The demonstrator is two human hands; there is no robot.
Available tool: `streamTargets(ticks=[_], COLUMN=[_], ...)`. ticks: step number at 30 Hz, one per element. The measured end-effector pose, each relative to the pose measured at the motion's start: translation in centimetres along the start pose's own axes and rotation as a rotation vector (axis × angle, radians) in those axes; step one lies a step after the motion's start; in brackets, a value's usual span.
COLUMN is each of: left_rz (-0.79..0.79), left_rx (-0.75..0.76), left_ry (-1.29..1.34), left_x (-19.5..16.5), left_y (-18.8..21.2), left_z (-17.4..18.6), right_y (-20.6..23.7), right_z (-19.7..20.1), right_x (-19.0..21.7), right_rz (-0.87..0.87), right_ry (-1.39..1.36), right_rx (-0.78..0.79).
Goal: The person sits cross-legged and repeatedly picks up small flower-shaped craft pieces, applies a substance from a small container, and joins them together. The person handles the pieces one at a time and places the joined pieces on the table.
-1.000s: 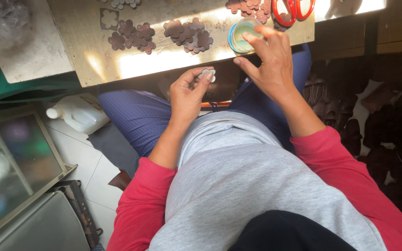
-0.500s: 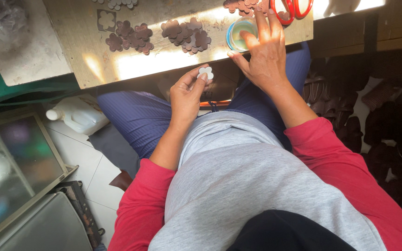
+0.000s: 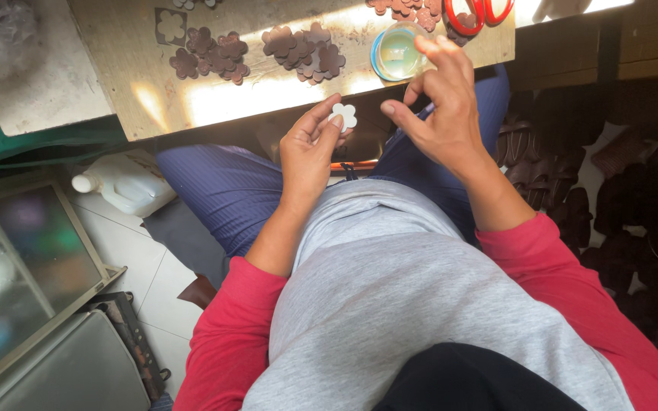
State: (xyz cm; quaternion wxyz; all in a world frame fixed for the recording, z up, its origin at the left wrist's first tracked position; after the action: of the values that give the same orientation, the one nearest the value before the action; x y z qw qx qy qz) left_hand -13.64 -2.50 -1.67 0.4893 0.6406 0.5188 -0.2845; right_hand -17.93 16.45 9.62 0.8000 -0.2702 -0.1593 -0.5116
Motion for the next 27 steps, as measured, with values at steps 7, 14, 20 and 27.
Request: streamTargets(ticks=[7,14,20,27], left_rz=[-0.018,-0.054,-0.051,0.001], left_rx=[0.059,0.096,0.066,0.096], left_ry=[0.073,0.034,-0.001,0.034], left_x=[-2.0,-3.4,-3.3,-2.3], left_y=[0.9,1.7,1.6,1.4], left_z=[-1.6,-2.8,-2.4,-2.5], right_y=[1.4,1.1,1.7,1.5], right_z=[2.1,0.6,0.4,0.1], right_x=[6.0,7.8,8.1,7.7], right_rz=[0.077,0.223,0.296,0.266], right_ry=[-0.162,0.098,0.190,0.185], right_rx=[0.023,-0.010,-0.019,-0.014])
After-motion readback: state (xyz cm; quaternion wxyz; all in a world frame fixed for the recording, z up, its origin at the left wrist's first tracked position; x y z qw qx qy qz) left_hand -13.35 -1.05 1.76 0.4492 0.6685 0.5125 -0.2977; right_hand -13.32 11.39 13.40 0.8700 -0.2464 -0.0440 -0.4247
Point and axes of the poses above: each hand's wrist, its own y-axis away from the middle knuckle, its own z-axis out of the back of the hand, x = y × z, the point moved 9 cm from there along -y, towards the middle knuckle, and after that the axes turned 4 degrees about y, right-handed, at the moved point
